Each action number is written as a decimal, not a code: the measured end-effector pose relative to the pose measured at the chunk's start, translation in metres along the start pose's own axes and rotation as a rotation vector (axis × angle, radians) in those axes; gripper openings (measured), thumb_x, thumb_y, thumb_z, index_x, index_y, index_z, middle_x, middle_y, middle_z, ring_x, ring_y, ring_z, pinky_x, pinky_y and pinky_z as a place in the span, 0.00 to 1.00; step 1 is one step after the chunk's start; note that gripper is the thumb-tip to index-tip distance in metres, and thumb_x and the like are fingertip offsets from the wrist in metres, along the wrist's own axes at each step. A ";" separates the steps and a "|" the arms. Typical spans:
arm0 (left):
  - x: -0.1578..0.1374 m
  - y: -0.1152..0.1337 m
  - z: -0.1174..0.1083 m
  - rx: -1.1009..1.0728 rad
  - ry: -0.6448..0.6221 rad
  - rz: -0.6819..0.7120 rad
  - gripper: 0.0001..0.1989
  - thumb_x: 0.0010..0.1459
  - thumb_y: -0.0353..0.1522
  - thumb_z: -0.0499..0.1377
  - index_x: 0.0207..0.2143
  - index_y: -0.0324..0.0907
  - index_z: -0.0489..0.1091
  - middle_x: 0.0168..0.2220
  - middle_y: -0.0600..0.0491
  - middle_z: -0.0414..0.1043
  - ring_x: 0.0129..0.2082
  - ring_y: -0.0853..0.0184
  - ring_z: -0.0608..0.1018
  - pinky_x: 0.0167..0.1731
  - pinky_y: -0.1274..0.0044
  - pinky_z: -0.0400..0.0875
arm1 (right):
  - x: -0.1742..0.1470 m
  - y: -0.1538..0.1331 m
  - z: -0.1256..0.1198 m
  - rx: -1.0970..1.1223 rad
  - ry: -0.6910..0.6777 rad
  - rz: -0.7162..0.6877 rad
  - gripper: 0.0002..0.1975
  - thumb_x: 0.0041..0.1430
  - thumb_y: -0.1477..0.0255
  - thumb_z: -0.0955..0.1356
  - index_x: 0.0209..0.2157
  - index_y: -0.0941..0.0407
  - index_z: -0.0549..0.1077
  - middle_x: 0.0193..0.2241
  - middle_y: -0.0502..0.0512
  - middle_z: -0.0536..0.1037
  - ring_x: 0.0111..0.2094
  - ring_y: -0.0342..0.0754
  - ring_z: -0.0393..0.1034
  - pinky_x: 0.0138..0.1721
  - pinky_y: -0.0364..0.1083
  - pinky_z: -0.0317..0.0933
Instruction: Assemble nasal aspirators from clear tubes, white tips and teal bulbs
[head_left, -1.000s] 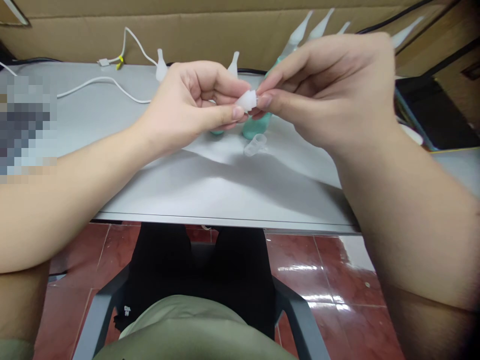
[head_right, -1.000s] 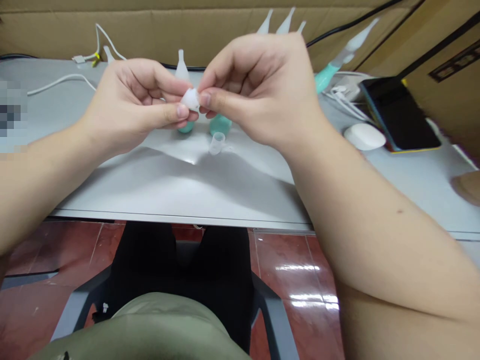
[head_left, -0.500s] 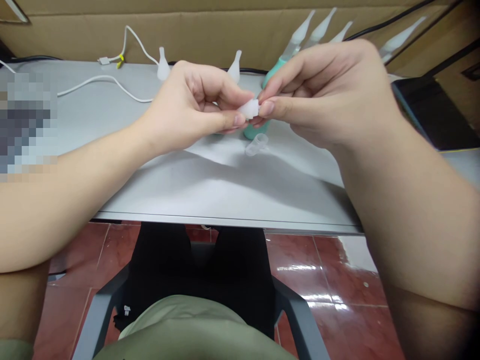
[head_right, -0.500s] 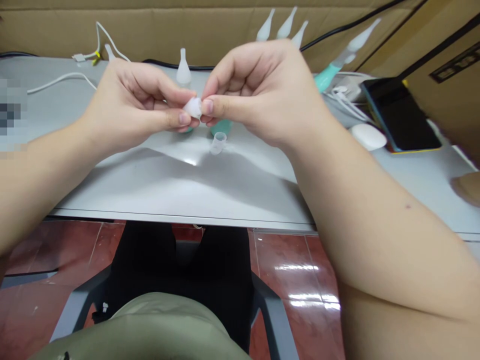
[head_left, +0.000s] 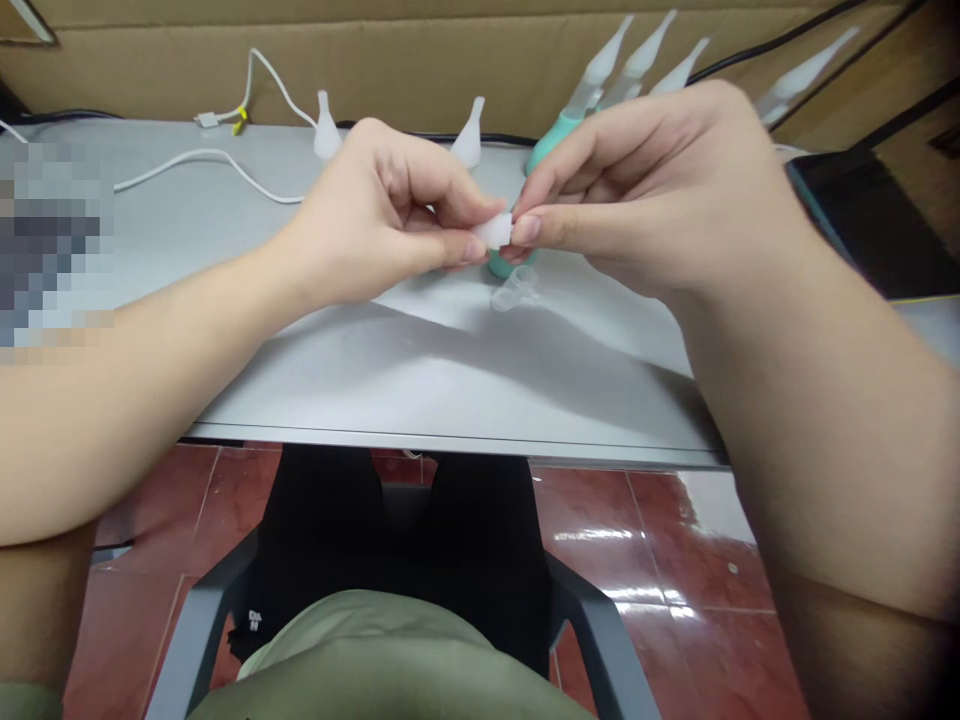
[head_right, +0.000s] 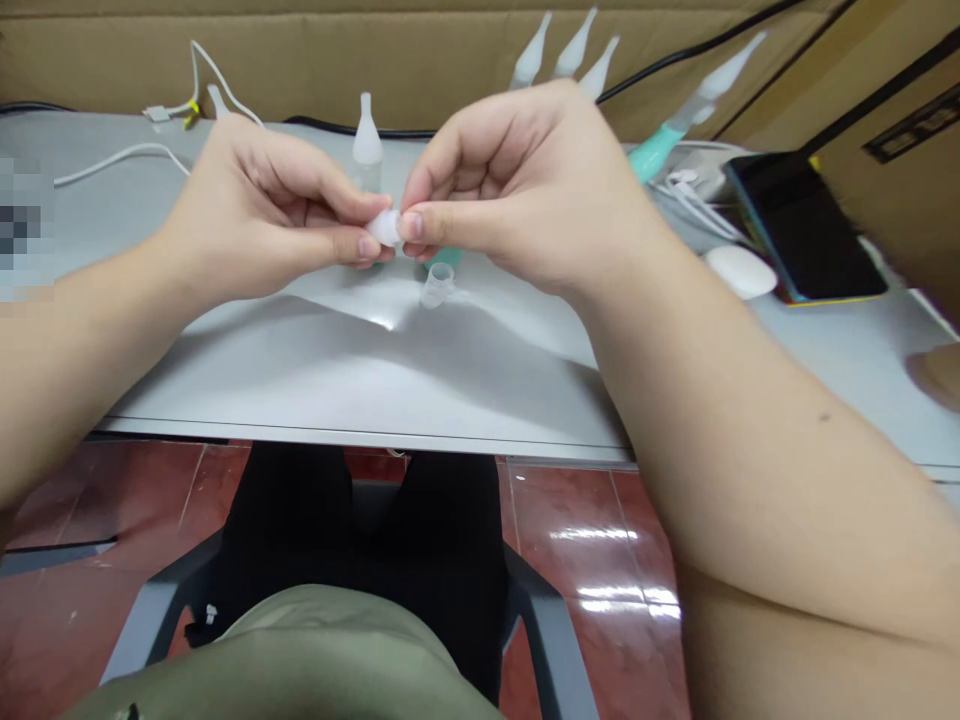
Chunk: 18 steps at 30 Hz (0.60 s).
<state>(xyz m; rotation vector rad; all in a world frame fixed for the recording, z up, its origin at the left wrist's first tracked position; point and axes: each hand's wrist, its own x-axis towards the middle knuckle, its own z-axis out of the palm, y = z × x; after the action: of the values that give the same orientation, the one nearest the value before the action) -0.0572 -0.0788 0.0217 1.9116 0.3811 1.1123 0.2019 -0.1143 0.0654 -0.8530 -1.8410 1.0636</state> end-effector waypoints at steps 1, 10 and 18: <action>0.000 0.001 0.001 0.016 -0.011 -0.017 0.08 0.61 0.36 0.84 0.41 0.45 0.92 0.41 0.49 0.93 0.46 0.50 0.95 0.55 0.54 0.97 | 0.000 0.000 0.000 0.000 -0.002 0.001 0.21 0.49 0.58 0.96 0.32 0.51 0.91 0.31 0.48 0.89 0.35 0.45 0.86 0.41 0.45 0.81; 0.000 0.009 0.001 -0.049 -0.065 -0.011 0.08 0.58 0.27 0.80 0.37 0.51 0.95 0.39 0.59 0.94 0.46 0.53 0.99 0.52 0.62 0.99 | -0.004 0.001 -0.002 -0.003 -0.036 0.014 0.22 0.55 0.56 0.95 0.34 0.54 0.90 0.32 0.48 0.89 0.34 0.43 0.86 0.40 0.42 0.83; -0.007 0.014 0.014 -0.106 0.046 -0.001 0.09 0.60 0.25 0.80 0.38 0.50 0.96 0.39 0.57 0.95 0.44 0.56 0.98 0.50 0.65 0.98 | -0.001 0.001 -0.003 -0.011 -0.064 -0.015 0.29 0.51 0.48 0.96 0.34 0.53 0.88 0.31 0.46 0.88 0.33 0.43 0.85 0.38 0.43 0.82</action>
<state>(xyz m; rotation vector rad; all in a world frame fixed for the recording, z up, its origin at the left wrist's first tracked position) -0.0514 -0.0983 0.0260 1.7952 0.3413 1.1550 0.2053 -0.1134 0.0650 -0.8184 -1.9052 1.0837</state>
